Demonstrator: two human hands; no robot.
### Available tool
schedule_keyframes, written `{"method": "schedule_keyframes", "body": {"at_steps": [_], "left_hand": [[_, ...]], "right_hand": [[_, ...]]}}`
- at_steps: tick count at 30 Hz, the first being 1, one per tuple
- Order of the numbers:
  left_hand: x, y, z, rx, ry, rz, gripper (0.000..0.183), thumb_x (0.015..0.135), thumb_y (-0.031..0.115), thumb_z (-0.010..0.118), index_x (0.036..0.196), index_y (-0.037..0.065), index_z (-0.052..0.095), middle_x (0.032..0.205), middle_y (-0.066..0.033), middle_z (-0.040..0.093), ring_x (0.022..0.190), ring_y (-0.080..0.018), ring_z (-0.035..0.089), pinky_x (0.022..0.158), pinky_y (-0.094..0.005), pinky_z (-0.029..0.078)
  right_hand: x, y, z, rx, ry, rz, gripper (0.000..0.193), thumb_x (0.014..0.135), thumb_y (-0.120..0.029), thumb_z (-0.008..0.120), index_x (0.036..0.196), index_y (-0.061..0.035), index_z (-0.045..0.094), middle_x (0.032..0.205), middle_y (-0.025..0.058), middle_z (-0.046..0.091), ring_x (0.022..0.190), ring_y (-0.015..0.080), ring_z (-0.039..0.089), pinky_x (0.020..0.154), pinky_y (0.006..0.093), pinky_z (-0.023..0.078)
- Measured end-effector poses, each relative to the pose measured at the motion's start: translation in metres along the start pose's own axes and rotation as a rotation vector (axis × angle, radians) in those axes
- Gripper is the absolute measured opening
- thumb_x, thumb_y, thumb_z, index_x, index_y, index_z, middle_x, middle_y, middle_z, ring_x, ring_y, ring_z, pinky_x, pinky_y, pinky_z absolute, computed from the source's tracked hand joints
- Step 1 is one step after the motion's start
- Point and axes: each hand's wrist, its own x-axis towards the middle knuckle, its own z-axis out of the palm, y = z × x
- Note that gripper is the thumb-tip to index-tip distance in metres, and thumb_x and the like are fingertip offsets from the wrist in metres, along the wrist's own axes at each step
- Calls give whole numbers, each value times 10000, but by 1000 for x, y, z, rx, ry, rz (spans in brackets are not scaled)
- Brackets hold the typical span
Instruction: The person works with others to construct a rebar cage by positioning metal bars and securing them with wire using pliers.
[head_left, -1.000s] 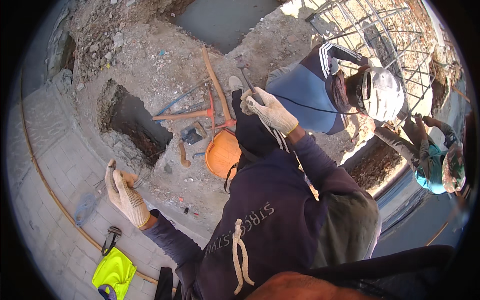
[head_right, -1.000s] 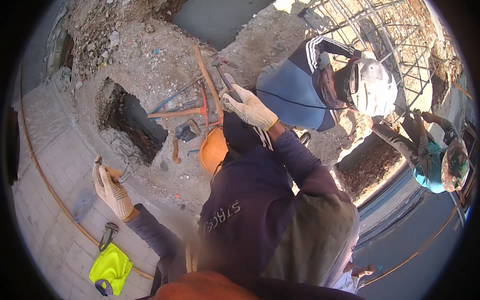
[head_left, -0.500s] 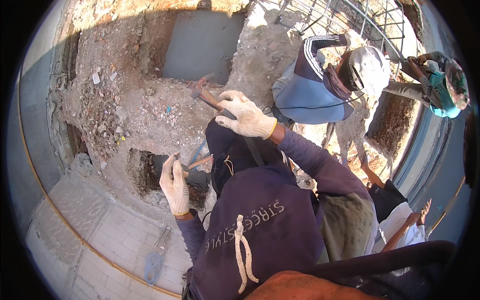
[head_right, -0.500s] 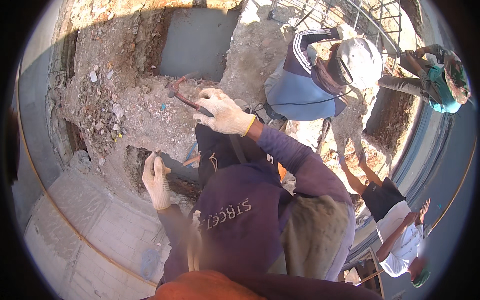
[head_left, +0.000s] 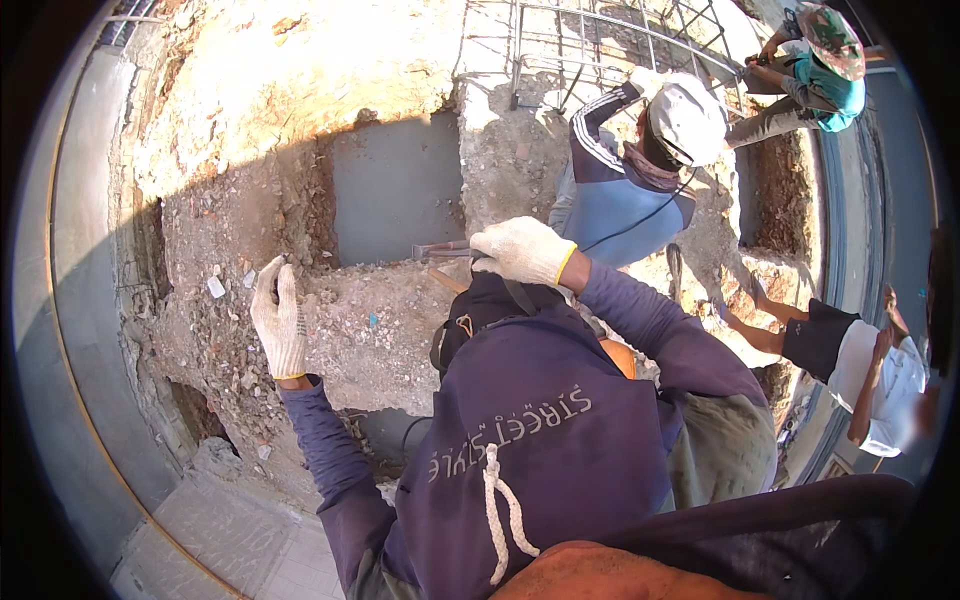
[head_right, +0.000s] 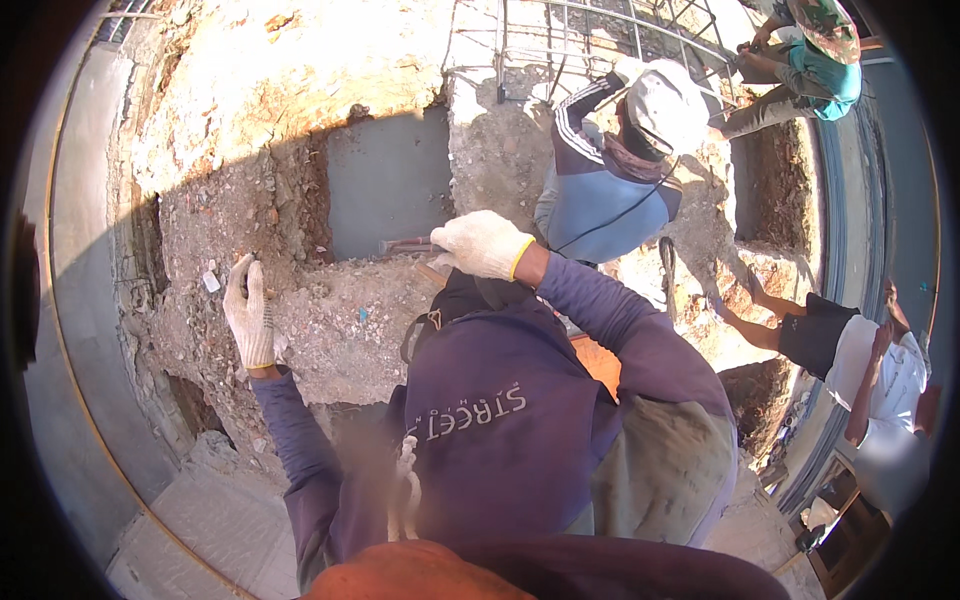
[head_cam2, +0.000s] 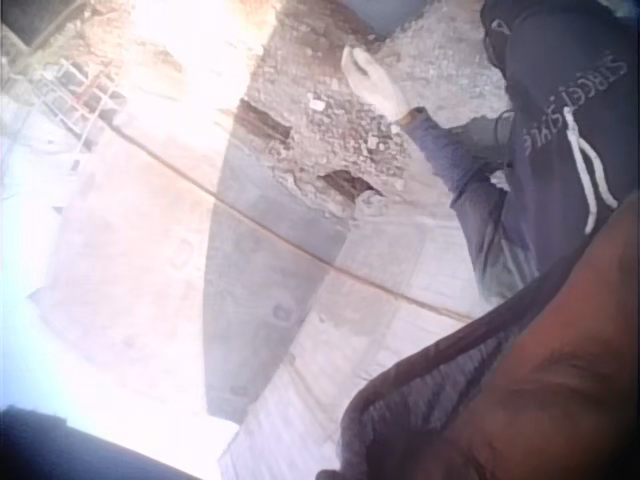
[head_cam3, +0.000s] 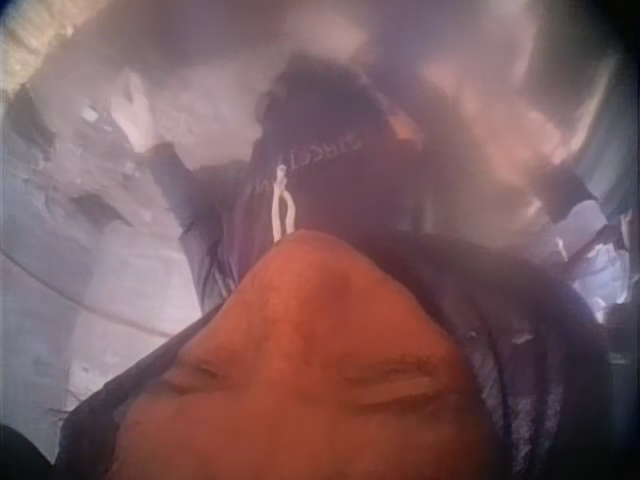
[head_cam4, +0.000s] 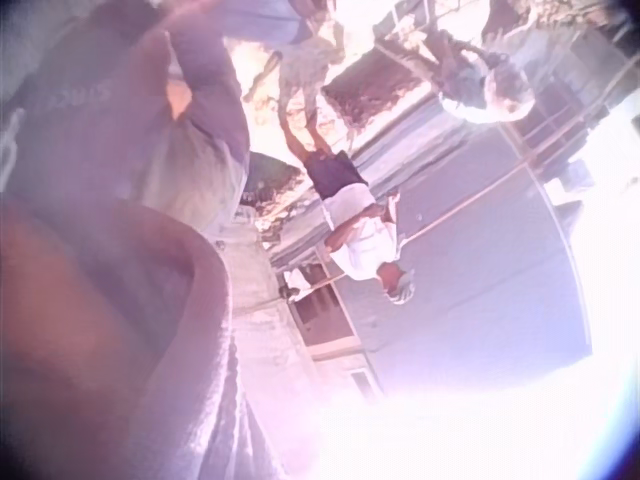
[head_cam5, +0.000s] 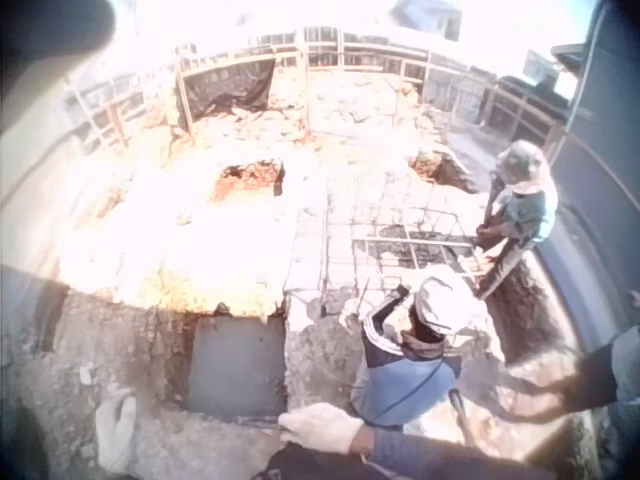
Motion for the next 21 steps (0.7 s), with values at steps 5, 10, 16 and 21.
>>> {"method": "schedule_keyframes", "body": {"at_steps": [5,10,16,21], "left_hand": [[108,50,-4,141,-183,307,299,1009,204,590,1210,-7,659,1139,-132,710,1046,-205,661,942,-343,495],[205,72,53,198,-342,502,255,1007,188,577,1161,10,674,1076,-150,716,955,-230,688,866,-327,516],[288,123,194,-109,-401,246,287,991,205,620,1193,7,671,1045,-123,732,781,-152,652,696,-291,523],[359,186,287,-512,-488,-126,351,997,234,638,1224,-33,652,855,-45,640,668,-76,577,566,-249,485]], "right_hand": [[54,-45,-35,-38,-45,-432,235,822,-311,695,860,-80,680,727,118,672,726,343,695,646,458,551],[126,-103,-65,-111,-43,-880,172,751,-267,725,787,-100,746,785,96,727,775,318,725,655,438,577],[194,-83,-155,249,484,-1370,135,785,-259,668,817,-128,675,732,62,663,681,299,679,565,430,531],[261,62,-245,381,377,-1188,240,808,-258,674,995,-120,613,880,68,631,822,284,657,679,414,538]]}}
